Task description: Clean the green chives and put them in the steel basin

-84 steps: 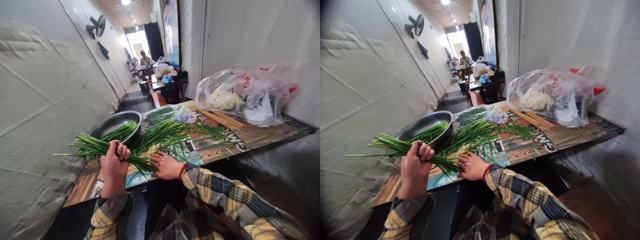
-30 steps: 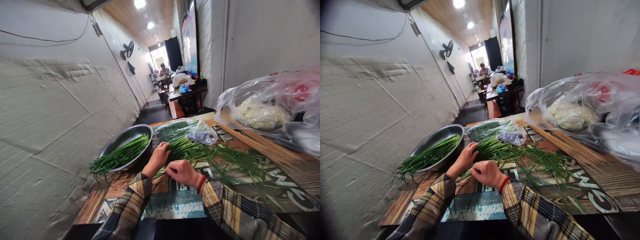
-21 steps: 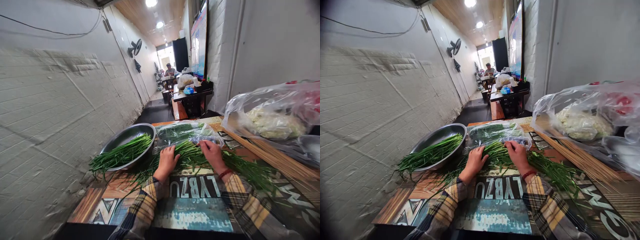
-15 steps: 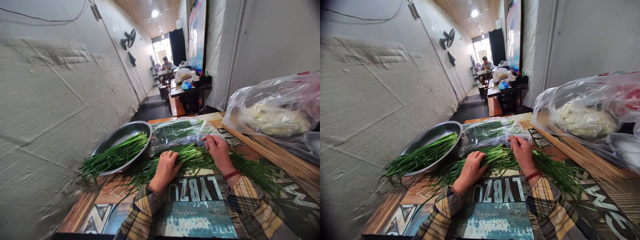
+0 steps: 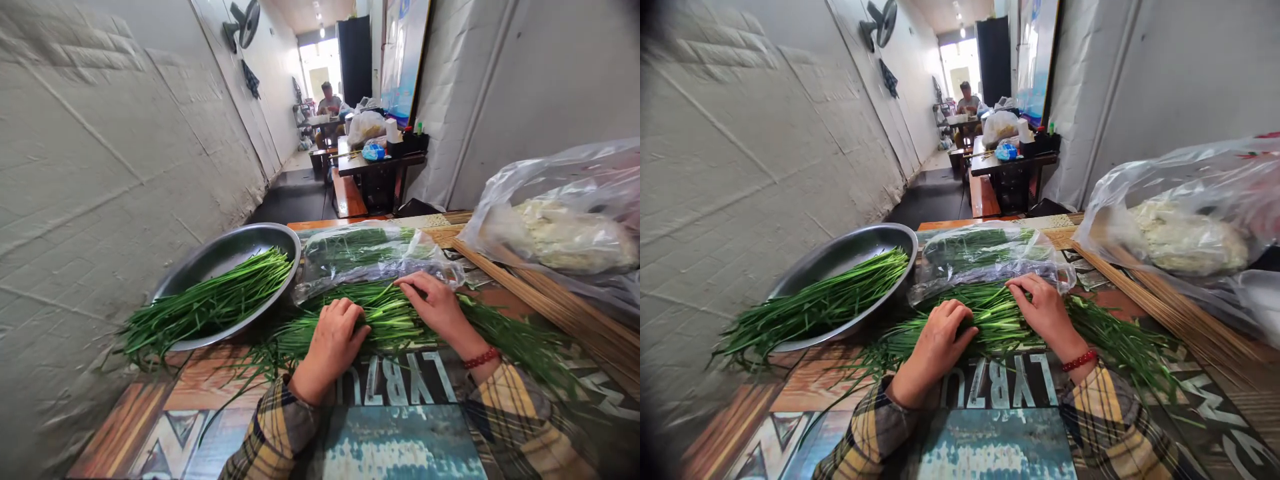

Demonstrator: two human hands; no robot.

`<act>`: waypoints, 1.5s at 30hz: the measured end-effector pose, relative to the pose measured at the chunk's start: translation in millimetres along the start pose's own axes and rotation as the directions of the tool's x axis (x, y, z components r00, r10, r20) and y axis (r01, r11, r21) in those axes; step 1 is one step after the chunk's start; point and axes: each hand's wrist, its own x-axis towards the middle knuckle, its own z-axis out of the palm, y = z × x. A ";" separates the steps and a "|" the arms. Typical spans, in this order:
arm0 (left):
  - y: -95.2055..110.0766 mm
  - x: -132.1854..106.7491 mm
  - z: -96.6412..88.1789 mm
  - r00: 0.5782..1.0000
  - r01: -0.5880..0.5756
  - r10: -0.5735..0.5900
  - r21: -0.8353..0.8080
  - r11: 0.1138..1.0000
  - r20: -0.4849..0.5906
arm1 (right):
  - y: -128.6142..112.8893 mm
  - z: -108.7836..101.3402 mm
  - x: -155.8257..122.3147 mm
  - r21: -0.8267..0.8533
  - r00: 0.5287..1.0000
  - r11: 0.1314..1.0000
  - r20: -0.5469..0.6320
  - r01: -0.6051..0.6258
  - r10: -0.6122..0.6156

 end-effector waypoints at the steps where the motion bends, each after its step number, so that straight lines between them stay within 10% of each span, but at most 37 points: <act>1: 0.8 -0.9 0.3 1.000 0.001 -0.001 0.002 1.000 0.008 | 0.9 -0.1 -0.6 -0.004 1.000 1.000 0.011 -0.004 0.004; 10: -3.7 -0.8 8.1 0.995 0.090 -0.090 -0.007 0.996 -0.035 | -7.4 -10.0 -2.3 0.125 0.988 0.992 0.155 -0.033 0.013; 17: -7.0 1.5 6.7 0.981 0.162 -0.175 -0.141 0.977 -0.087 | -20.1 -3.1 -6.6 0.030 0.982 0.981 -0.011 0.190 -0.190; 22: -6.8 2.3 3.9 0.978 0.153 -0.184 -0.257 0.954 -0.102 | -22.3 18.9 -14.4 -0.076 0.950 0.948 0.086 0.308 -0.301; 29: -10.8 4.0 1.7 0.931 0.028 -0.146 -0.335 0.942 -0.334 | -15.6 33.1 -19.0 -0.126 0.955 0.950 0.119 0.285 -0.271; 39: 0.8 1.3 2.8 0.985 0.039 -0.107 -0.439 0.898 -0.132 | -42.8 23.5 -19.5 -0.009 0.947 0.948 -0.028 0.318 -0.319; 45: -4.5 3.1 -6.4 0.947 0.003 -0.175 -0.538 0.843 -0.268 | -36.0 18.7 -17.1 0.047 0.969 0.970 -0.076 0.240 -0.236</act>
